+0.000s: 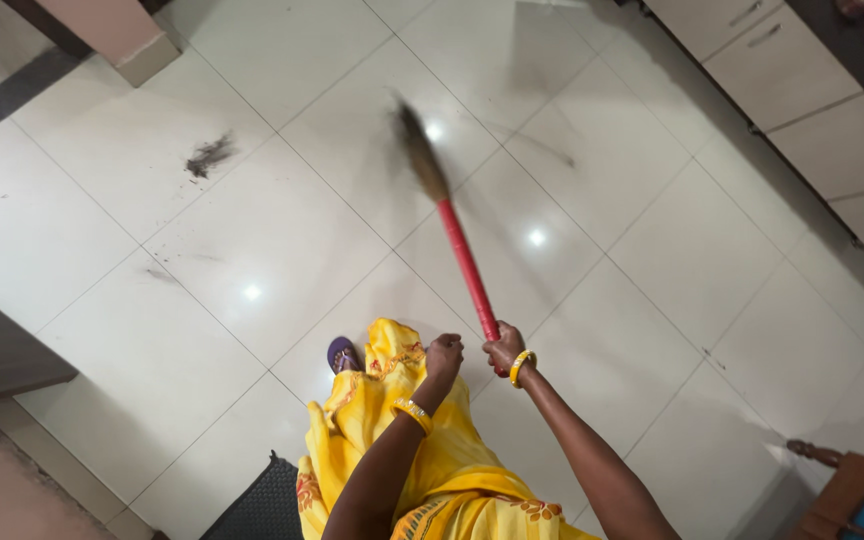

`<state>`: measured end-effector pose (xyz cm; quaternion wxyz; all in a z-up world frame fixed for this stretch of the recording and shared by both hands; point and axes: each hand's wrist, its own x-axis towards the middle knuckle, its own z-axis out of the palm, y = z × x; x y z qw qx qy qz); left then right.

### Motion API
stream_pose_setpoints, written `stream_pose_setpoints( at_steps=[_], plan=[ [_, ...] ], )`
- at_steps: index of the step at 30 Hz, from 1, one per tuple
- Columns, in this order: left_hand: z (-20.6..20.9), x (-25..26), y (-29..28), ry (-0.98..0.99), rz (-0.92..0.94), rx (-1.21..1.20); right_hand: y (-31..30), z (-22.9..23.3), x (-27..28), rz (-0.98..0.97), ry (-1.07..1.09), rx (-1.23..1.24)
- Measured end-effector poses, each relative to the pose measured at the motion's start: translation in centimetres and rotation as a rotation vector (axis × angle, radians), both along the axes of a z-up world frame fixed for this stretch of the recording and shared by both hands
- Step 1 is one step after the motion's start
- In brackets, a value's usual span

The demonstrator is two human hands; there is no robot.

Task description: The person folds a floor mat and then sweeps dust and debris across a tiled floor using a broom.

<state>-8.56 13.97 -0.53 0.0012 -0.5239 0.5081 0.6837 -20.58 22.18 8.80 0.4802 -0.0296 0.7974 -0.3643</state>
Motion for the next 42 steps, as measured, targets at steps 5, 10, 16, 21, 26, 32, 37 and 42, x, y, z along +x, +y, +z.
stream_pose_setpoints(
  at_steps=[5, 10, 16, 21, 26, 32, 37, 42],
  plan=[
    [0.1, -1.1, 2.7, 0.035, -0.103, 0.016, 5.7, -2.7, -0.4, -0.276, 0.052, -0.067],
    [0.3, -0.4, 3.2, 0.092, -0.119, 0.066, 8.1, -3.9, -2.0, -0.519, 0.014, 0.008],
    [0.3, 1.7, 0.8, 0.016, -0.121, 0.05, 6.1, -4.3, 0.3, -0.437, -0.039, 0.154],
    [0.6, 4.8, -2.8, -0.015, -0.075, 0.04, -0.2, -5.9, 6.3, 0.006, -0.06, 0.27],
    [0.8, 8.2, -6.9, -0.245, -0.136, -0.25, -9.0, -7.5, 10.3, 0.384, -0.061, 0.338],
    [1.0, 9.6, -11.5, -0.273, -0.124, -0.331, -13.5, -6.1, 11.3, 0.365, 0.147, 0.153],
    [1.4, 8.9, -12.9, -0.072, -0.224, -0.41, -9.1, -3.5, 10.2, 0.255, 0.229, 0.132],
    [1.7, 7.0, -11.7, 0.054, -0.235, 0.028, -5.2, -1.6, 9.3, -0.238, 0.106, 0.126]
  ],
)
